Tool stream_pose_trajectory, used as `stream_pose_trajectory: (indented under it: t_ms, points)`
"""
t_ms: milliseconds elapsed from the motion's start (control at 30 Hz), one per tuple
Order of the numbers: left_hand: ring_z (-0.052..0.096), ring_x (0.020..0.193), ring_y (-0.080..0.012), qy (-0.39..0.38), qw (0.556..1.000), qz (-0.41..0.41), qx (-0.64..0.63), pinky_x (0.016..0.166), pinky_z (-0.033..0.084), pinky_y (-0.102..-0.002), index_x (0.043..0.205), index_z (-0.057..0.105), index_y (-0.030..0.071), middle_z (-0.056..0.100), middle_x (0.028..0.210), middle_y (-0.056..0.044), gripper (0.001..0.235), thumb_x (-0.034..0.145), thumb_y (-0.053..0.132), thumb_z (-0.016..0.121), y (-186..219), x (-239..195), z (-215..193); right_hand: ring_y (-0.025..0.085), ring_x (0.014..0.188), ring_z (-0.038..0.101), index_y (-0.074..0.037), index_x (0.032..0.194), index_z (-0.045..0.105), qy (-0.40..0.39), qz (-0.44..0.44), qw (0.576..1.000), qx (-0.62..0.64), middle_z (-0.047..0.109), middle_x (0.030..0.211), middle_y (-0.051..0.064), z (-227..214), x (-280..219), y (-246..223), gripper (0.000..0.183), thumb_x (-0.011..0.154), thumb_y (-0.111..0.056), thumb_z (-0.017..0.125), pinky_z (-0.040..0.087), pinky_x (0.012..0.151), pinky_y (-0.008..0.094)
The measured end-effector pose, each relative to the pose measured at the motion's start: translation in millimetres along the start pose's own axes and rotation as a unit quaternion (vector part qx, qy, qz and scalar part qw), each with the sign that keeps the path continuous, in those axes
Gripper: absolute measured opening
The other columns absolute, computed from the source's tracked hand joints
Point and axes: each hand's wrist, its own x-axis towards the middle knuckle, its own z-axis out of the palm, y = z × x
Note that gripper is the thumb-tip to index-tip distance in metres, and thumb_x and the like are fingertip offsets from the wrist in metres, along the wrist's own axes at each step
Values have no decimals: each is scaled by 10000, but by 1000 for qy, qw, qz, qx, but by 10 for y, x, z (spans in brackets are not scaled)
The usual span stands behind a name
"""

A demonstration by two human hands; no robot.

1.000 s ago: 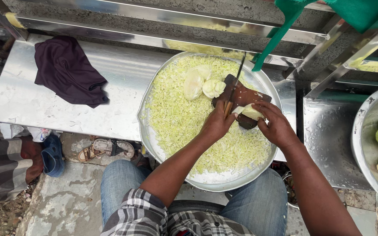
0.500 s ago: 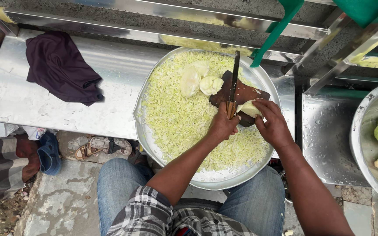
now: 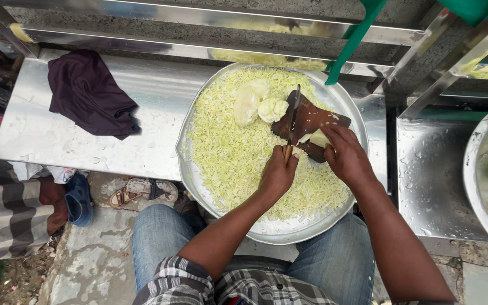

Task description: The person sits at a metal food cart and uses a knife to chop cabbage into fine shreds on a small wooden board. The shredded cabbage accumulates on a large metal tray below the board. The person handles cabbage wedges and a knife throughout the clip.

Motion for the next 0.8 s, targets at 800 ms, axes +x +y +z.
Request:
stream_pose_trajectory:
  t_ms: [800]
  points:
    - [682,591,-275,-86,993,57,51,503,523,-377,1171,478,-67,701,799,-231,385,972,235,612,285,199,-101,171,1069,635,-74,1057,784,137,71,965,211,639,1058,53,545,266,235,119,944,-75,745,495,965,286]
